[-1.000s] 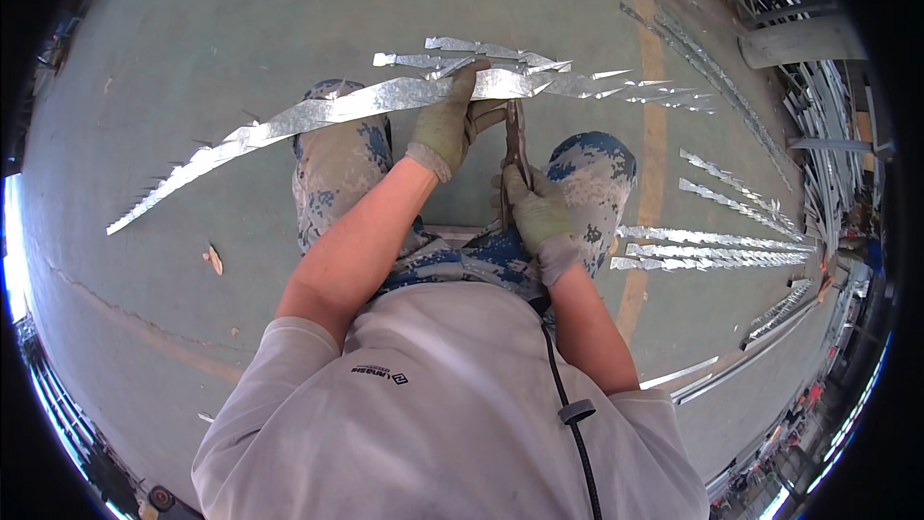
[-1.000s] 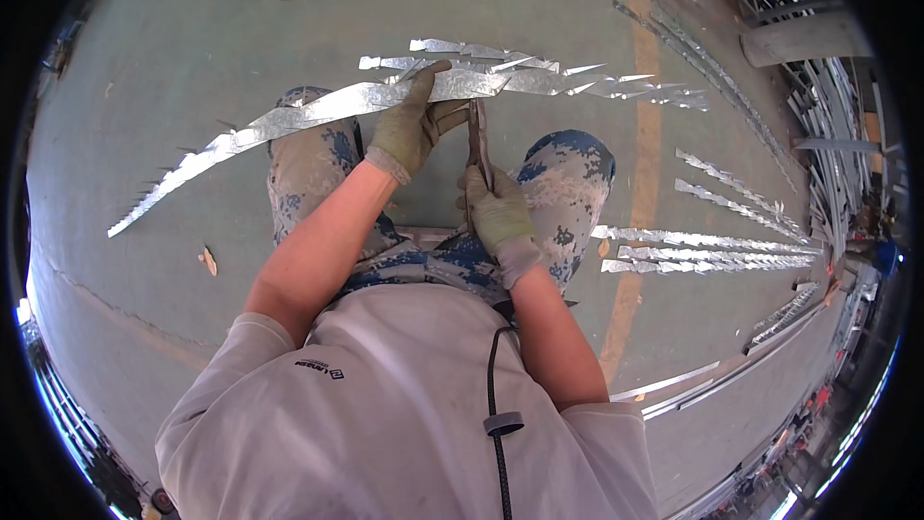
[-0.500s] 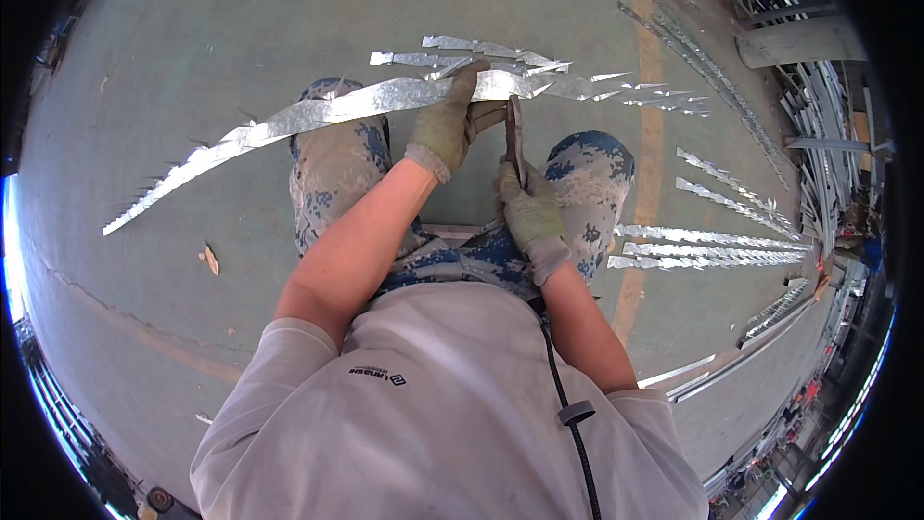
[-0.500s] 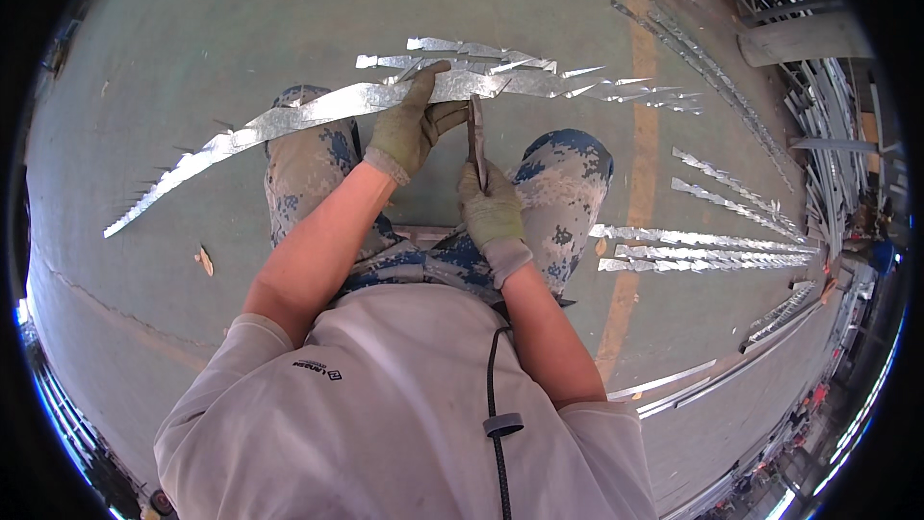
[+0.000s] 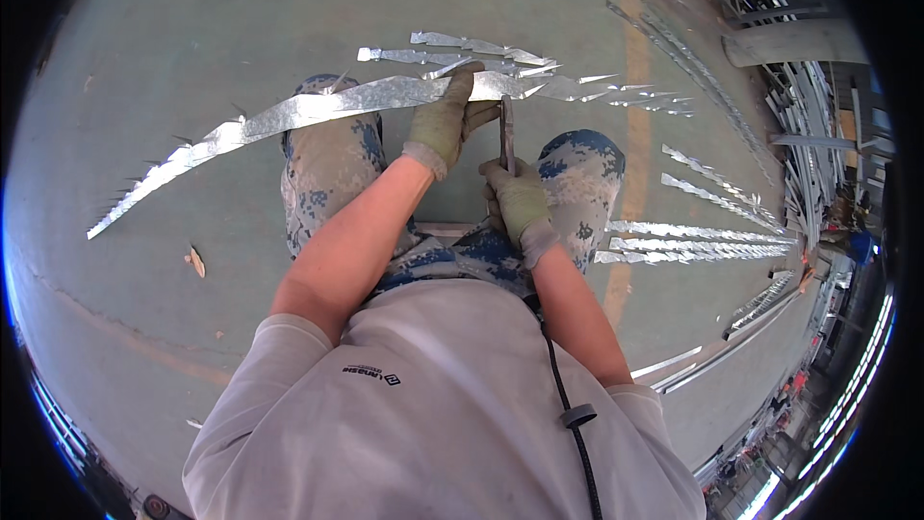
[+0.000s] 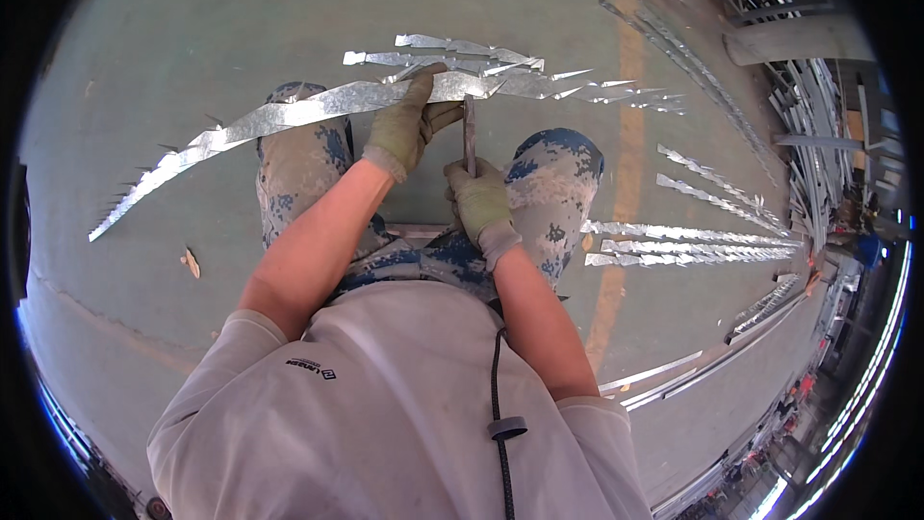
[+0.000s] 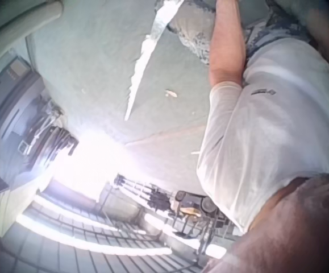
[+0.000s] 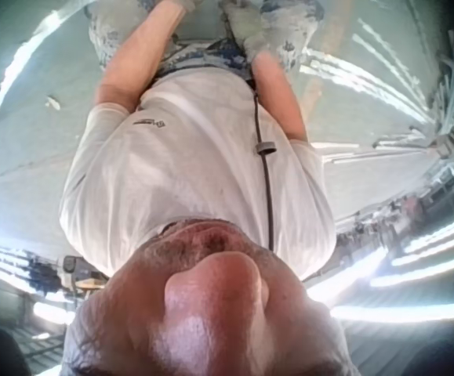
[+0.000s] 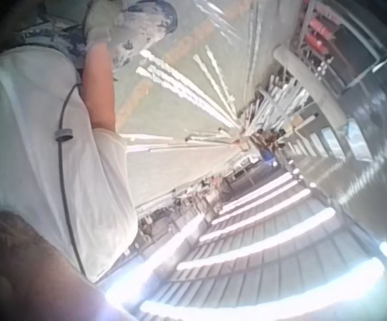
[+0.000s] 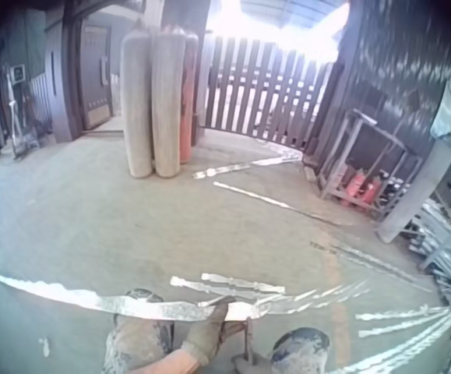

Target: The person kneels on the floor and uses tin snips to cut a long, silver metal strip into smaller segments. They repeatedly position the snips, cut the strip, and set the pieces aside on the floor.

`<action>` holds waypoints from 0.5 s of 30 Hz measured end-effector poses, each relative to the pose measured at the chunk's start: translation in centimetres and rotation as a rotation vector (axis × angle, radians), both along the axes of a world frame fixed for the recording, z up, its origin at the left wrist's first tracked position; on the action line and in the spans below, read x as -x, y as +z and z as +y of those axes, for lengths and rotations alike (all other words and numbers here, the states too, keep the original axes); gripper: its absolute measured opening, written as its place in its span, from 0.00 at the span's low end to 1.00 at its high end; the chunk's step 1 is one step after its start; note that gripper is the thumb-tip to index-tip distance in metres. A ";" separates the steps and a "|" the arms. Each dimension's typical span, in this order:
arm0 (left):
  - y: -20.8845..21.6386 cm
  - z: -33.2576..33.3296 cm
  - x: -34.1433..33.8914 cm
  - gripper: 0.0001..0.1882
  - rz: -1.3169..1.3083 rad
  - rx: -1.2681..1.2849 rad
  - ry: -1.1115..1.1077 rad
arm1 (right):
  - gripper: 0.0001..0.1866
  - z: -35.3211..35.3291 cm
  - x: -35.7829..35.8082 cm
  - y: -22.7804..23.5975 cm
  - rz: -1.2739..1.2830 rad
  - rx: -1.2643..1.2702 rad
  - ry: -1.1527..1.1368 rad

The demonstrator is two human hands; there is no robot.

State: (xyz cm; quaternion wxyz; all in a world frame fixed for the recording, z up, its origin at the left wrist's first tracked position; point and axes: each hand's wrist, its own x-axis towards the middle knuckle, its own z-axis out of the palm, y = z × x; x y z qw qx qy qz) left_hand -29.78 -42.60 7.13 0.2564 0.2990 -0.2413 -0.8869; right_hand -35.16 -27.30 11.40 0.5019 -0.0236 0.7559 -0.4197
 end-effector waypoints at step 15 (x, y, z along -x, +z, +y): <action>-2.3 -0.6 2.5 0.25 -0.100 -0.023 0.010 | 0.22 -3.4 3.4 2.2 0.844 -0.637 0.650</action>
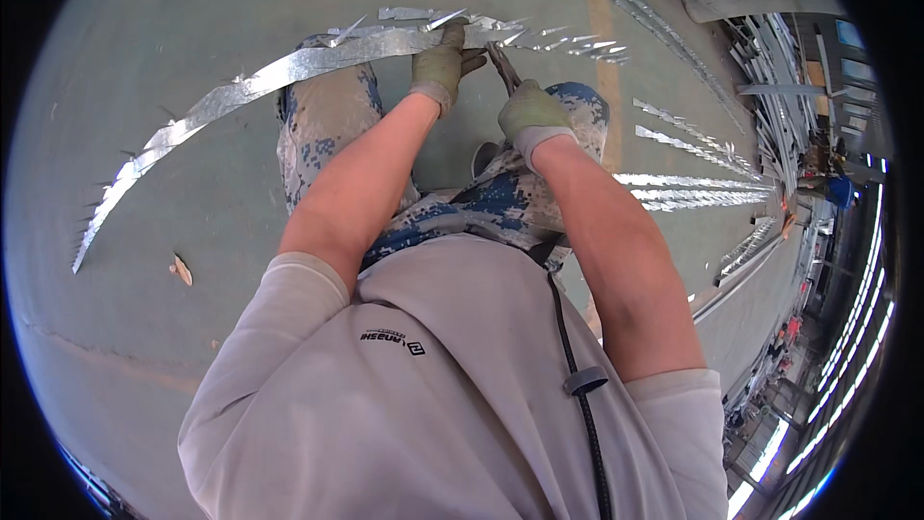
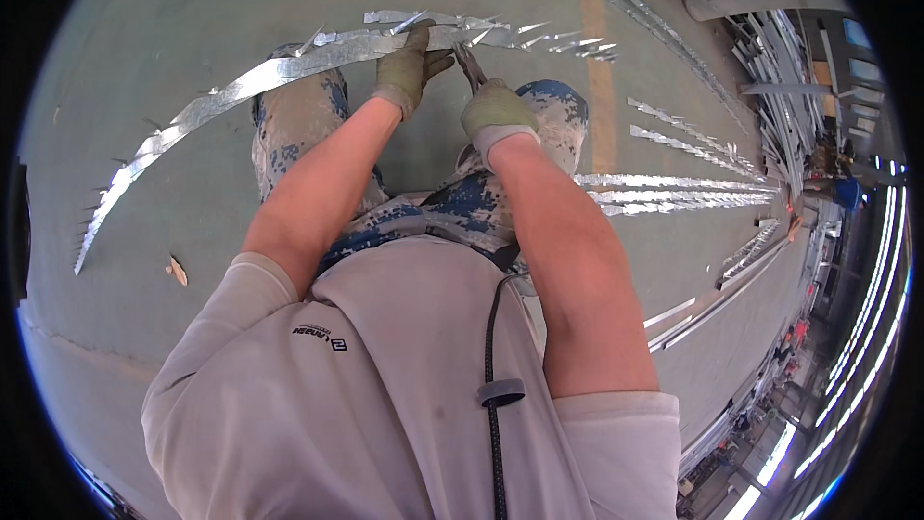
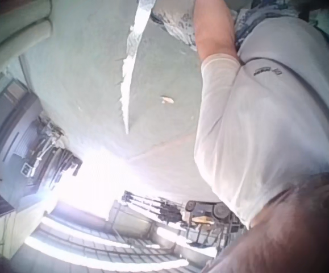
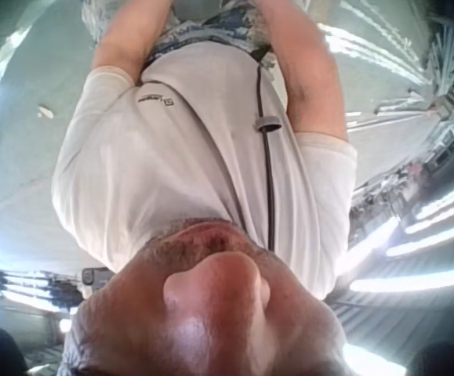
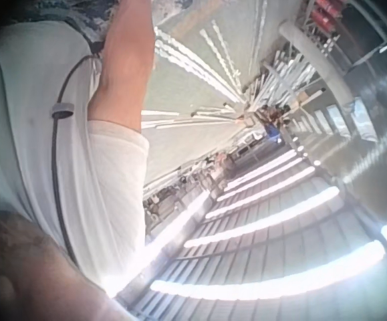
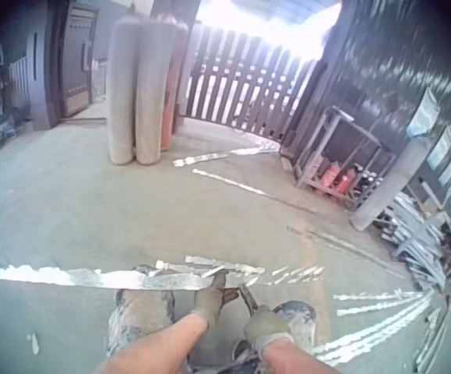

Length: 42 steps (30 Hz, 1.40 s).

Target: The person kneels on the floor and uses tin snips to cut a long, silver metal strip into smaller segments. They repeatedly position the snips, cut the strip, and set the pieces aside on the floor.

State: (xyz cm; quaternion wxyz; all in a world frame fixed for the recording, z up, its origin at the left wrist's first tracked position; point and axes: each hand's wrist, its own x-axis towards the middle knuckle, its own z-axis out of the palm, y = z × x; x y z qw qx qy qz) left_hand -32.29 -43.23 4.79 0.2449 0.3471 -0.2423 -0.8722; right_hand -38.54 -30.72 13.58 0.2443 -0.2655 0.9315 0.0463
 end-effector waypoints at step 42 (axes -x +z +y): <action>3.9 0.4 -1.9 0.23 0.213 0.167 -0.060 | 0.26 6.7 2.0 -2.8 -2.076 0.989 -0.647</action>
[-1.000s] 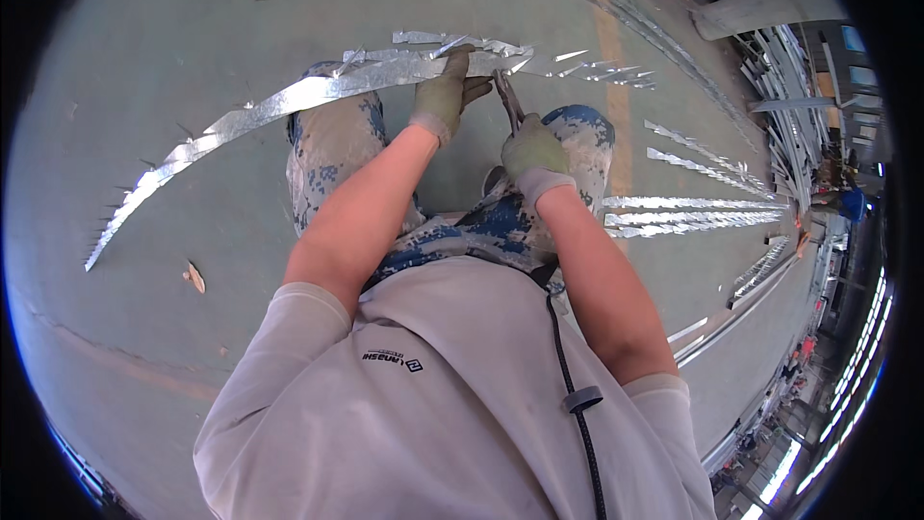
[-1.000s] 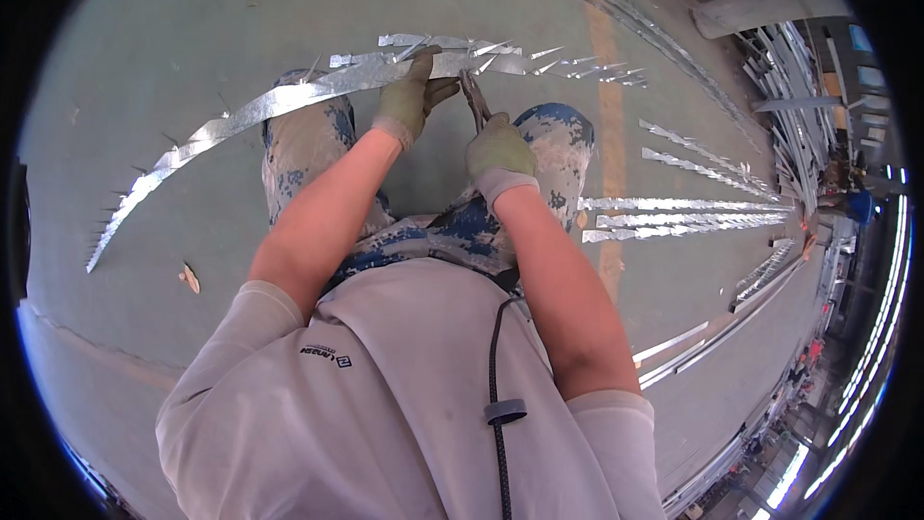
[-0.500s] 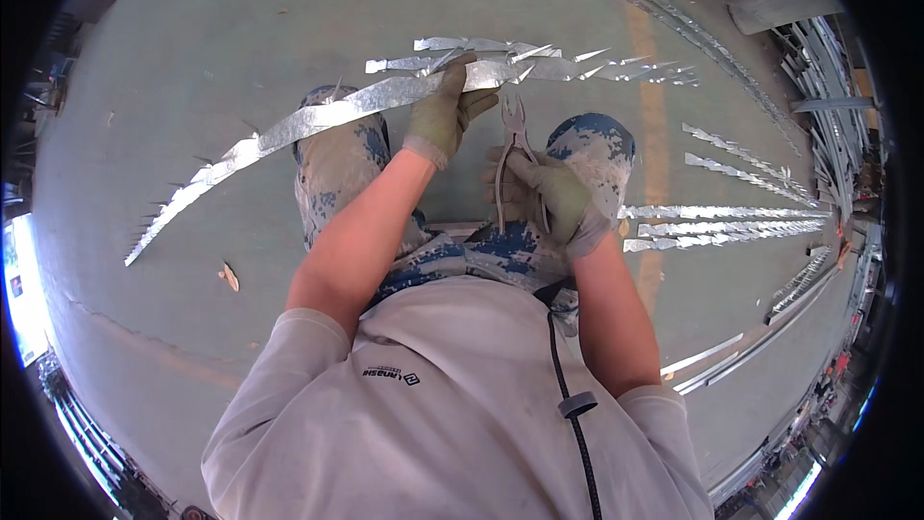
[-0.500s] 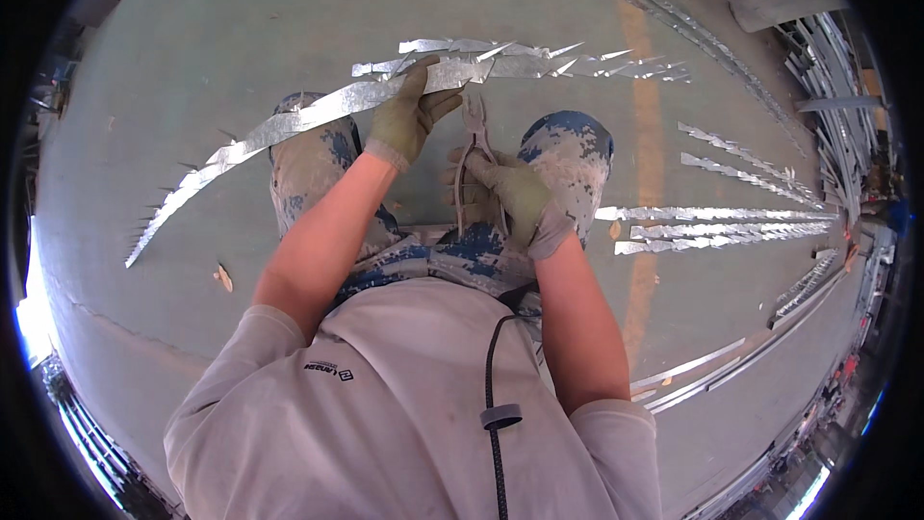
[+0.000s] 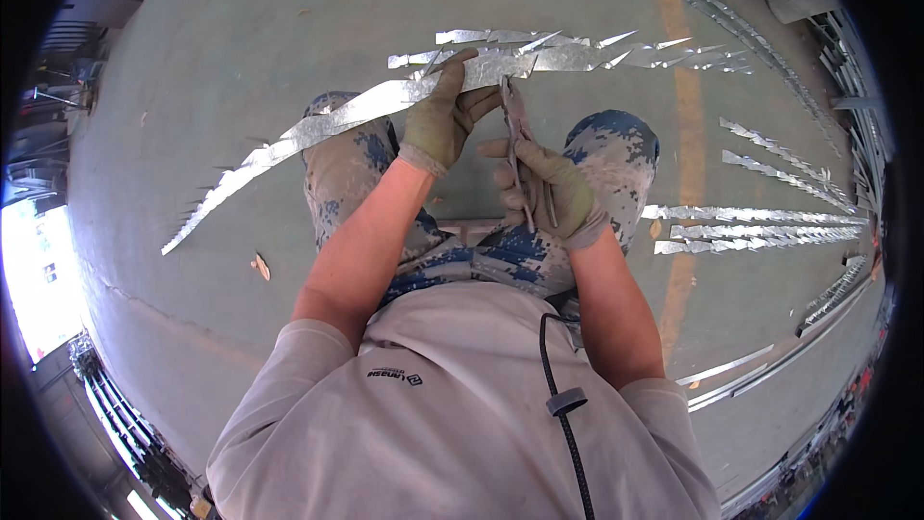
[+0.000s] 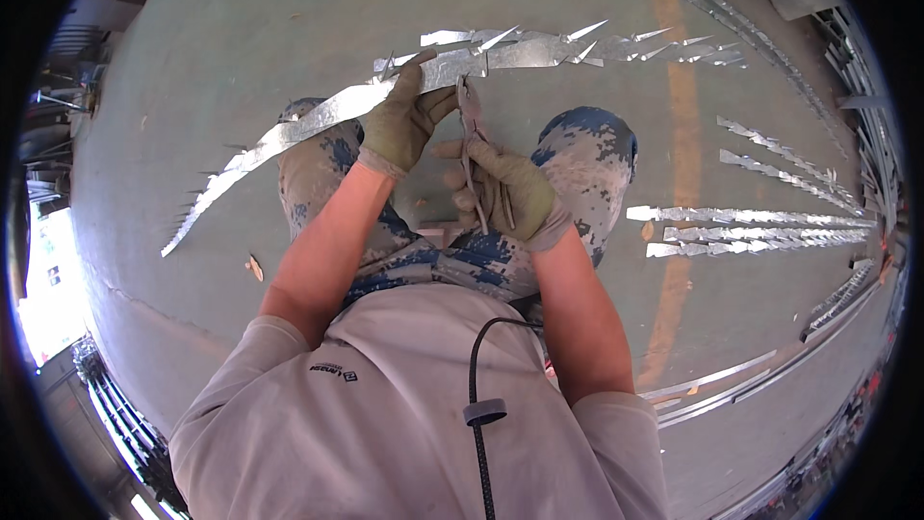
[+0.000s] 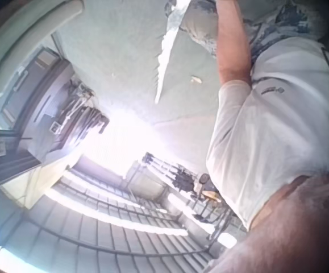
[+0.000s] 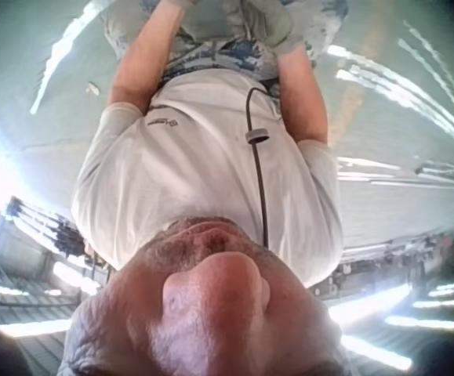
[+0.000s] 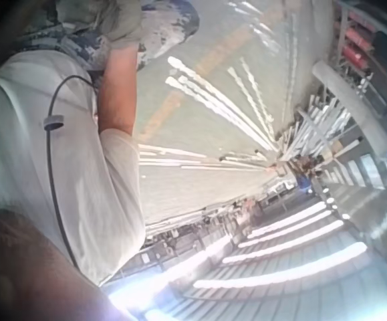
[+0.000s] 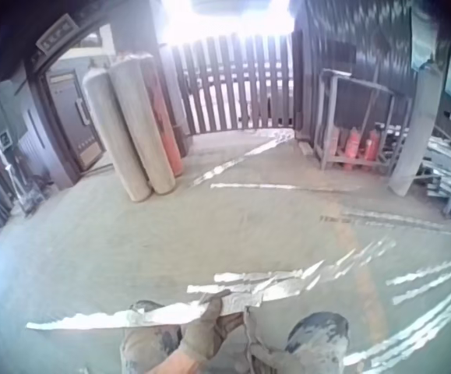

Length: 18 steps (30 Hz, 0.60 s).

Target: The person kneels on the floor and uses tin snips to cut a long, silver metal strip into smaller segments. They repeatedly position the snips, cut the strip, and set the pieces aside on the floor.

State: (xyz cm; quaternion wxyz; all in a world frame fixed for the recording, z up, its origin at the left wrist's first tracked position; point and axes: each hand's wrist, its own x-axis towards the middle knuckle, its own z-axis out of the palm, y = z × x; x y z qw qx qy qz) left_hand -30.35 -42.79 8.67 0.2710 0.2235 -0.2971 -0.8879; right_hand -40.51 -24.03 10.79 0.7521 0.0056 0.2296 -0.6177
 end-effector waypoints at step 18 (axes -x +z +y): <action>0.1 -0.1 -0.2 0.23 0.042 -0.005 -0.052 | 0.17 -1.5 -1.8 4.2 0.762 -0.356 0.024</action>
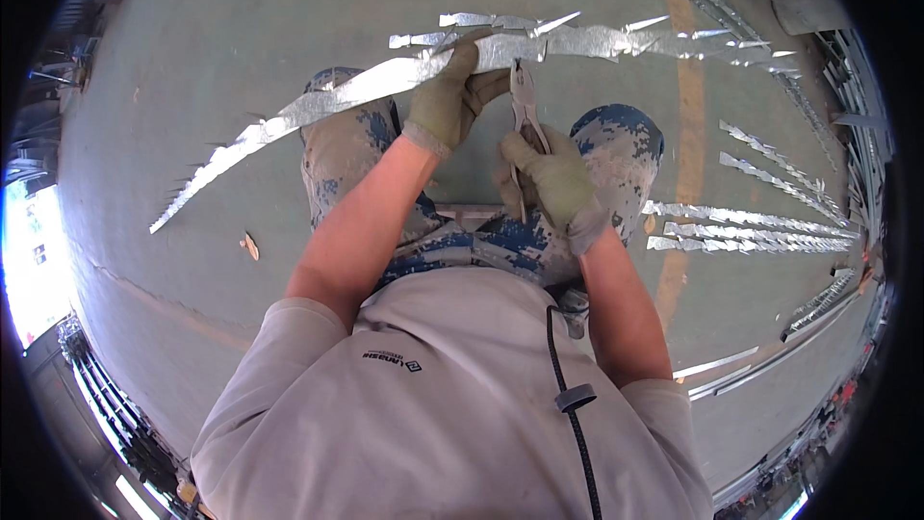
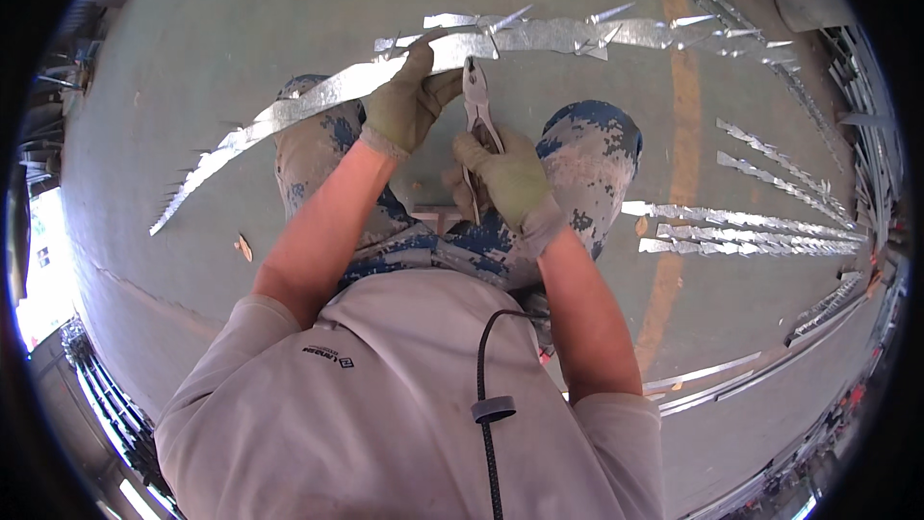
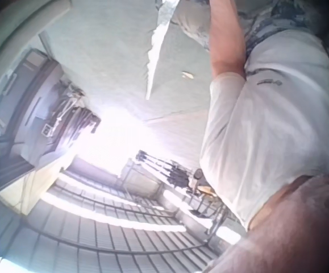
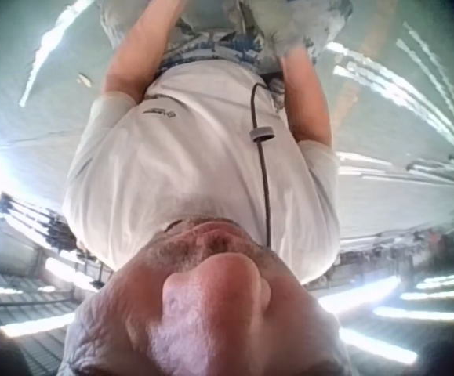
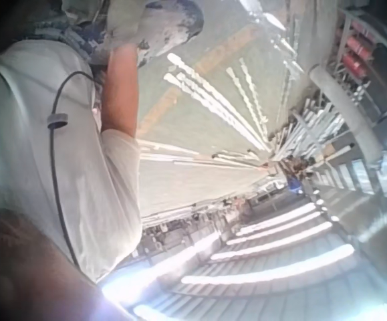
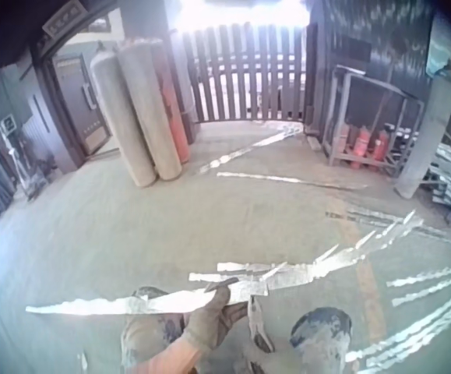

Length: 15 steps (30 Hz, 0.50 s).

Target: The person kneels on the floor and uses tin snips to cut a long, silver metal strip into smaller segments. They repeatedly position the snips, cut the strip, and set the pieces aside on the floor.

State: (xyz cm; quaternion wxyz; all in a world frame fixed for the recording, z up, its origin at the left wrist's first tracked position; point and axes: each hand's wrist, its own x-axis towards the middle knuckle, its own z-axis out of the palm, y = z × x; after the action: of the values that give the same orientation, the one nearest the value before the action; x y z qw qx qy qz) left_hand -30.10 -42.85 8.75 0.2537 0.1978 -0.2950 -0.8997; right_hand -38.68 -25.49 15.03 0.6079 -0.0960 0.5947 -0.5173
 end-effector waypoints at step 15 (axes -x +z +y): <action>0.0 -0.7 -4.3 0.19 -0.017 -0.171 0.165 | 0.18 0.5 0.9 -0.2 -0.311 0.143 -0.006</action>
State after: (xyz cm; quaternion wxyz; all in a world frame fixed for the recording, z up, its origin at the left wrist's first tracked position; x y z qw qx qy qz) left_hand -25.80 -43.52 8.74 0.3065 0.2498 -0.2021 -0.8960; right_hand -39.57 -25.00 14.80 0.6827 -0.0561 0.4555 -0.5686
